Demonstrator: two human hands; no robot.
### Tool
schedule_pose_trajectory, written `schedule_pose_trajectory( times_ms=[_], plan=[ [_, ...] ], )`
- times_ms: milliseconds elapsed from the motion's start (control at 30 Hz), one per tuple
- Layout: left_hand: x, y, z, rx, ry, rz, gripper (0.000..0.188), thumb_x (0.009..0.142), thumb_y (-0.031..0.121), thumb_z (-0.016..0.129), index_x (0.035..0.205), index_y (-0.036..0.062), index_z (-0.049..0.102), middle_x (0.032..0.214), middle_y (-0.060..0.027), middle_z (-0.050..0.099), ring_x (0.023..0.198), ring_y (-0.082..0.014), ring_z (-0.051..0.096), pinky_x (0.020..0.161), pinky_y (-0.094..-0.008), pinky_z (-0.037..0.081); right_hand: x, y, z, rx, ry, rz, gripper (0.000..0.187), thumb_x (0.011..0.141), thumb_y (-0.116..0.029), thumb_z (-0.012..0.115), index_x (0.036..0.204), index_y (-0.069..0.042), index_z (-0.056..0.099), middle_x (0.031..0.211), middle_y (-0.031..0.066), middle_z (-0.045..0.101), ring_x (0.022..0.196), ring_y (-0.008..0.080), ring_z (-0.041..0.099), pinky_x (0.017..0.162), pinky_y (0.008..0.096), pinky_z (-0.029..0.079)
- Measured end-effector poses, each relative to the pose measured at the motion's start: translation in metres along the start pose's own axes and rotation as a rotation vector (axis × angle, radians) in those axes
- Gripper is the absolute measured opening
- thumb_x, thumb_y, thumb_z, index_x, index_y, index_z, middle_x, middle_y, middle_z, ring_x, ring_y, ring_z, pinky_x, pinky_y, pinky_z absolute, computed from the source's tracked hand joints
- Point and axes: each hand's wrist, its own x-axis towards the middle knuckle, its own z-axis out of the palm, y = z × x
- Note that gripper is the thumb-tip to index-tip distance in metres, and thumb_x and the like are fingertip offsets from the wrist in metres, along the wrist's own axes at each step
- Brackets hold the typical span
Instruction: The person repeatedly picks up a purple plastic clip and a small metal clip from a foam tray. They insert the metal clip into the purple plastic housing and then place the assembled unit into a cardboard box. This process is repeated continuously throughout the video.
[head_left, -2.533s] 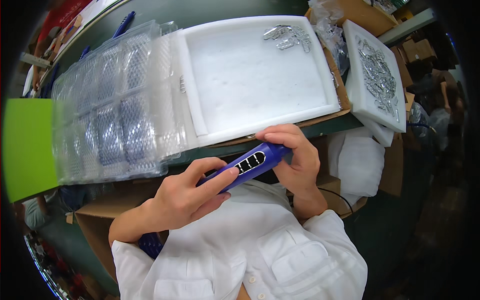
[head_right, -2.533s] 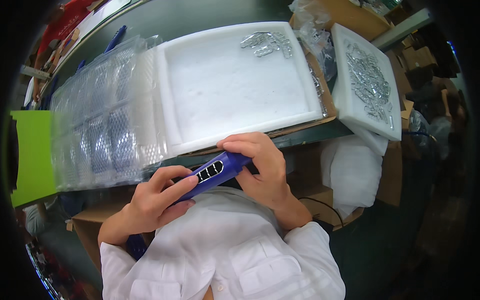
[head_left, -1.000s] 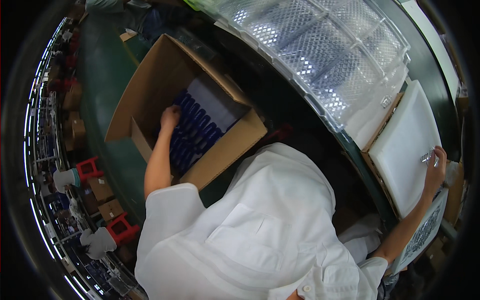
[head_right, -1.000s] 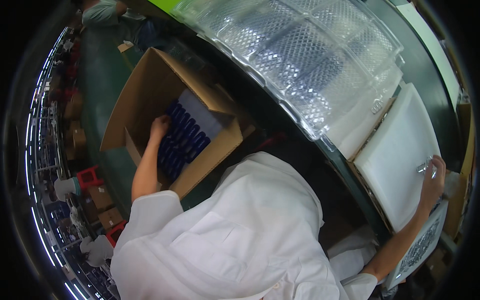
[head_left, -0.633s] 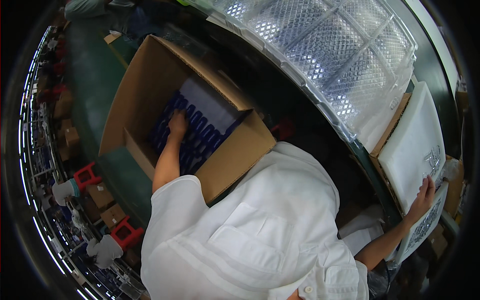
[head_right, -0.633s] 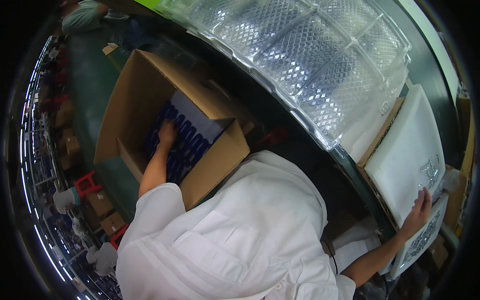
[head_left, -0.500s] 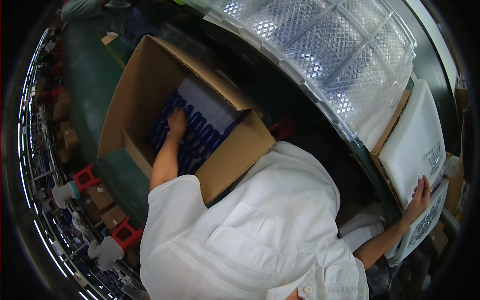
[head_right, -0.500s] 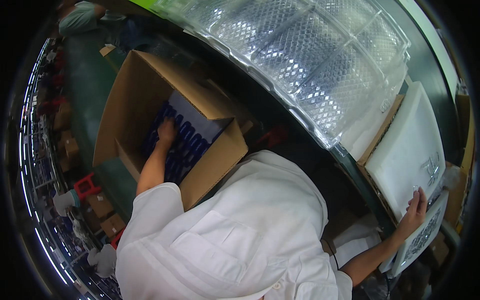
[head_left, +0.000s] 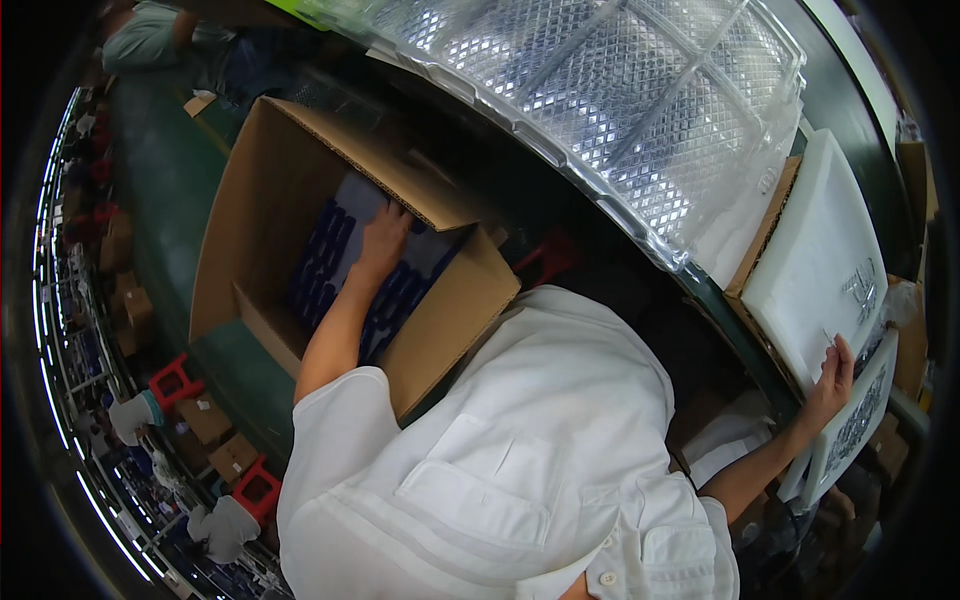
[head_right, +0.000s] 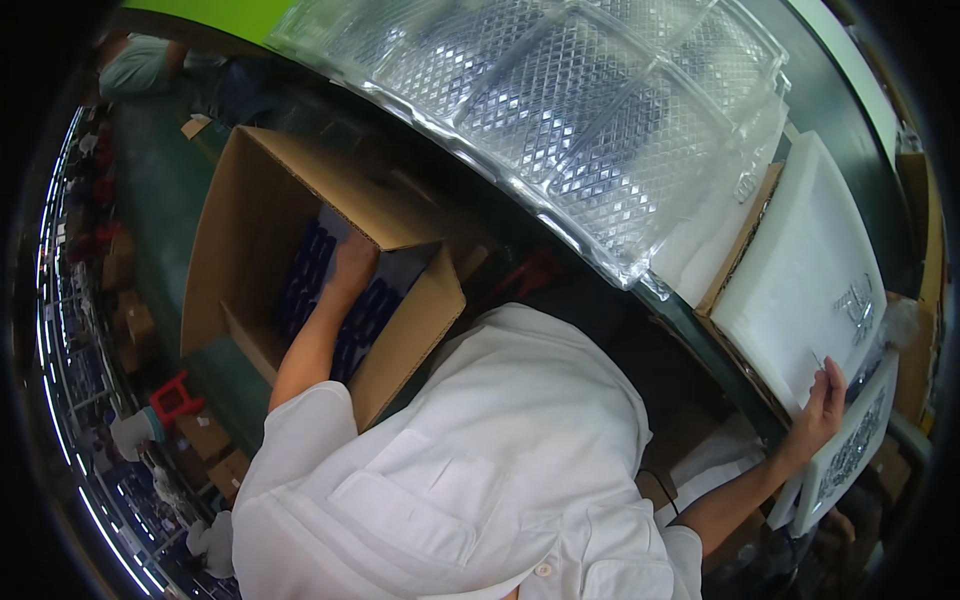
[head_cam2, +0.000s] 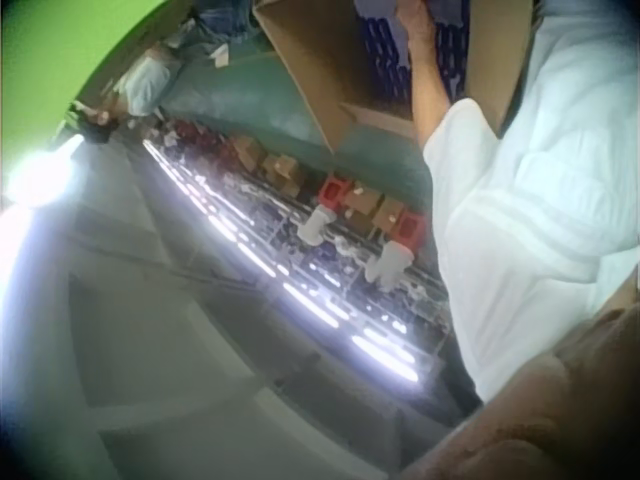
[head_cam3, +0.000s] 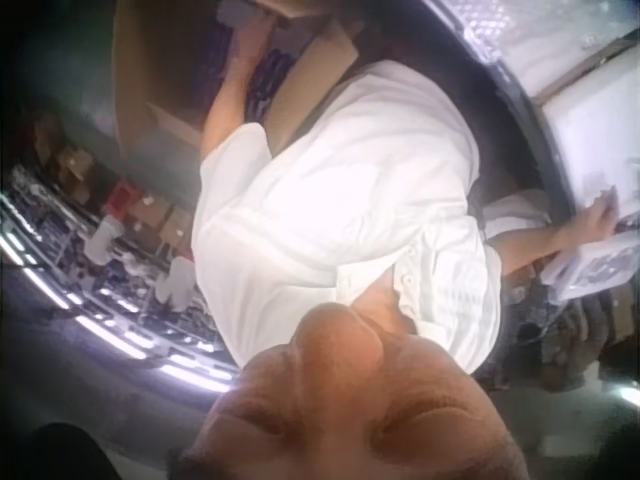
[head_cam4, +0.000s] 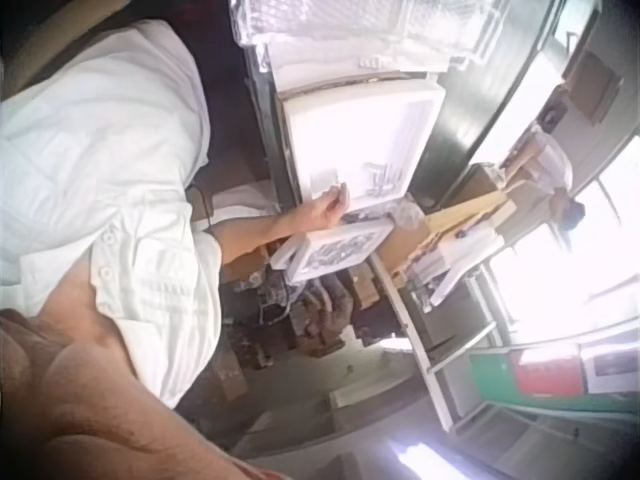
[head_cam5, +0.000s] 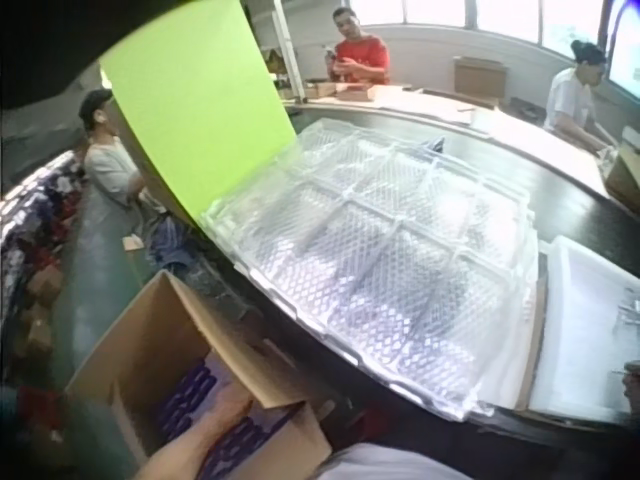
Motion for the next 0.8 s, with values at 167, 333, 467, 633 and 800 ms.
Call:
schedule_pose_trajectory(
  times_ms=[167,333,467,633,800],
  plan=[
    [-0.001,-0.006,0.029,-0.266,0.062,-0.218,0.040,0.086,0.003,0.063,0.126,0.0058,0.063,0.122,-0.0215,0.061,0.111,-0.0421,0.062,0.091,-0.0515,0.054,-0.007,-0.025,0.004,0.070,0.102,0.011,0.027,0.103,-0.012,0.068,0.126,0.001,0.072,0.119,0.0087,0.074,0.110,0.0158,0.065,0.102,0.0304,0.048],
    [0.007,-0.018,0.072,-0.468,0.210,-0.606,0.045,0.092,0.026,0.067,0.130,0.0038,0.061,0.128,-0.0254,0.062,0.115,-0.0465,0.061,0.094,-0.0544,0.051,-0.004,-0.030,0.004,-0.009,0.091,-0.085,0.028,0.102,-0.010,0.069,0.126,0.003,0.072,0.118,0.0098,0.074,0.110,0.0163,0.066,0.102,0.0299,0.049],
    [0.012,-0.053,0.109,-0.580,0.139,-0.538,0.042,0.090,0.035,0.068,0.111,-0.0017,0.071,0.111,-0.0273,0.070,0.107,-0.0463,0.066,0.092,-0.0519,0.052,-0.012,-0.033,0.010,0.177,0.136,0.051,0.027,0.101,-0.010,0.069,0.125,0.003,0.073,0.116,0.0095,0.074,0.106,0.0168,0.068,0.097,0.0305,0.052],
    [0.005,0.004,0.001,-1.174,0.109,-0.862,0.044,0.103,0.027,0.055,0.133,-0.0024,0.067,0.138,-0.0169,0.064,0.123,-0.0315,0.060,0.100,-0.0451,0.051,-0.028,-0.076,0.027,0.632,-0.004,0.085,0.017,0.096,-0.009,0.073,0.110,0.002,0.073,0.098,0.0059,0.071,0.091,0.0135,0.065,0.083,0.0282,0.052],
    [-0.032,0.012,-0.133,-1.641,0.432,-0.798,0.049,0.111,0.035,0.047,0.144,0.0004,0.057,0.127,-0.0102,0.067,0.107,-0.0209,0.066,0.093,-0.0365,0.055,-0.047,-0.114,0.035,0.819,-0.133,0.182,0.013,0.092,0.001,0.074,0.105,0.002,0.072,0.095,0.0037,0.072,0.085,0.0090,0.064,0.080,0.0233,0.052]
  ],
)
